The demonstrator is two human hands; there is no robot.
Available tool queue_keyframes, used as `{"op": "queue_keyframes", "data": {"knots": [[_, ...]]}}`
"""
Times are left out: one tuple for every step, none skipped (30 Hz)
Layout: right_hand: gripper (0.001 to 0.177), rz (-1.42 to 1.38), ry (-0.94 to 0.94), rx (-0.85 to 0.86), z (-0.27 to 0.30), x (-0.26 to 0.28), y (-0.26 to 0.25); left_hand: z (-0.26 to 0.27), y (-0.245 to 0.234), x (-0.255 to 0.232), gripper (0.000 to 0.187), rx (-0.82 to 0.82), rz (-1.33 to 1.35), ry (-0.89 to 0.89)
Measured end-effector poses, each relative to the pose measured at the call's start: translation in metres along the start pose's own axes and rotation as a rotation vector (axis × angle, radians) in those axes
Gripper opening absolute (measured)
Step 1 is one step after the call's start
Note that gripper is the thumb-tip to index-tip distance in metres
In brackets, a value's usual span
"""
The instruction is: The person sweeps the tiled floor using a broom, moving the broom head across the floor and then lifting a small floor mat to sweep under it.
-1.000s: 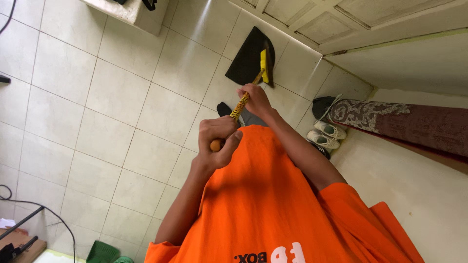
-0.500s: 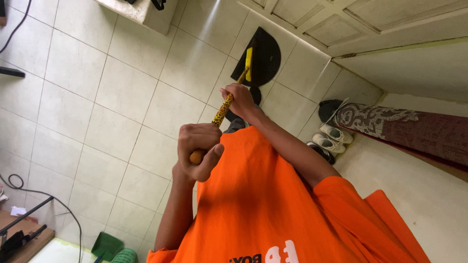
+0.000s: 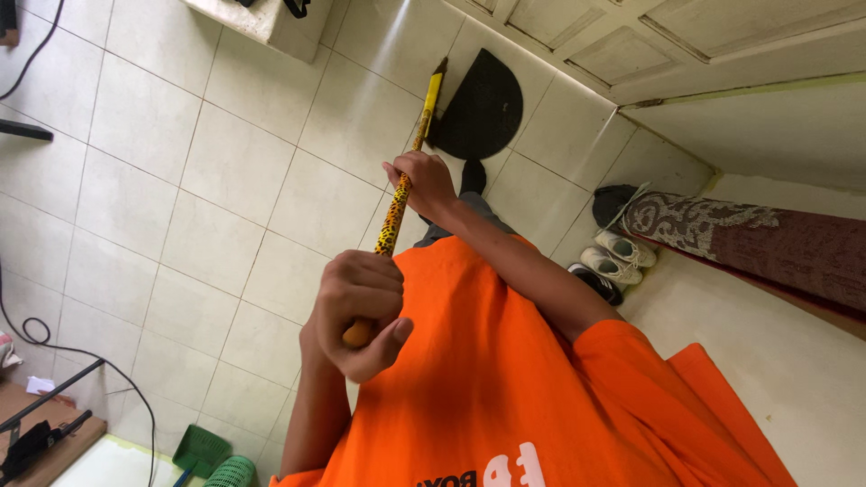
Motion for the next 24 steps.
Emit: {"op": "queue_keyframes", "data": {"knots": [[0.042,-0.001,-0.001,0.0,-0.001,0.004,0.0,0.0,-0.002,-0.003,0.034,-0.001,-0.001,0.0],[0.041,0.013,-0.021,-0.009,-0.002,0.008,-0.001,0.001,-0.004,-0.007,0.033,-0.023,-0.006,0.003],[0.041,0.028,-0.042,-0.019,-0.004,0.012,-0.003,0.0,-0.006,-0.011,0.033,-0.045,-0.011,0.008],[0.041,0.028,-0.043,-0.02,-0.006,0.015,-0.005,0.0,-0.006,-0.016,0.033,-0.045,-0.012,0.009],[0.04,0.036,-0.056,-0.015,-0.007,0.018,-0.007,0.001,-0.006,-0.02,0.033,-0.083,0.006,0.005],[0.04,0.045,-0.068,-0.011,-0.007,0.021,-0.009,0.001,-0.007,-0.025,0.034,-0.121,0.024,0.001],[0.04,0.044,-0.071,-0.01,-0.008,0.024,-0.011,0.002,-0.006,-0.03,0.034,-0.123,0.023,0.002],[0.04,0.061,-0.064,0.014,-0.009,0.026,-0.013,0.003,-0.006,-0.034,0.035,-0.169,0.035,-0.002],[0.04,0.08,-0.058,0.036,-0.009,0.026,-0.016,0.003,-0.006,-0.037,0.035,-0.215,0.049,-0.005],[0.04,0.081,-0.061,0.036,-0.01,0.026,-0.019,0.002,-0.007,-0.037,0.035,-0.216,0.049,-0.002],[0.039,0.082,-0.076,0.016,-0.01,0.027,-0.024,0.0,-0.009,-0.037,0.032,-0.231,0.062,0.013],[0.038,0.082,-0.091,-0.003,-0.01,0.026,-0.028,-0.001,-0.01,-0.036,0.03,-0.245,0.076,0.028],[0.038,0.082,-0.095,-0.003,-0.01,0.023,-0.032,-0.002,-0.01,-0.034,0.03,-0.247,0.074,0.03],[0.038,0.1,-0.095,-0.008,-0.009,0.019,-0.036,-0.003,-0.01,-0.03,0.029,-0.252,0.1,0.044],[0.038,0.12,-0.094,-0.013,-0.009,0.015,-0.04,-0.004,-0.01,-0.027,0.029,-0.255,0.128,0.057],[0.038,0.121,-0.096,-0.014,-0.008,0.011,-0.043,-0.005,-0.01,-0.023,0.029,-0.256,0.127,0.06],[0.04,0.158,-0.043,0.05,-0.007,0.002,-0.045,-0.005,-0.008,-0.019,0.029,-0.256,0.135,0.044],[0.041,0.195,0.01,0.114,-0.006,-0.008,-0.046,-0.006,-0.007,-0.013,0.03,-0.257,0.144,0.028],[0.041,0.199,0.01,0.114,-0.006,-0.015,-0.05,-0.007,-0.006,-0.007,0.03,-0.256,0.147,0.03],[0.041,0.217,0.034,0.139,-0.006,-0.024,-0.053,-0.009,-0.004,0.0,0.03,-0.231,0.135,0.019],[0.04,0.233,0.057,0.166,-0.004,-0.032,-0.055,-0.009,-0.001,0.007,0.031,-0.207,0.122,0.007],[0.04,0.234,0.056,0.166,-0.002,-0.039,-0.059,-0.011,0.001,0.014,0.031,-0.208,0.122,0.008],[0.039,0.241,0.033,0.143,-0.001,-0.045,-0.063,-0.013,0.003,0.022,0.03,-0.198,0.123,-0.001],[0.037,0.247,0.01,0.121,-0.002,-0.05,-0.067,-0.013,0.006,0.028,0.029,-0.188,0.123,-0.01]]}}
Point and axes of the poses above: each hand's wrist, its own z-axis away from the middle knuckle, its own y-axis out of the palm, x = y × z, the point moved 4 cm from there along -z, towards the middle knuckle, and after that the axes turned 8 degrees about -x, right-handed, at the moved point
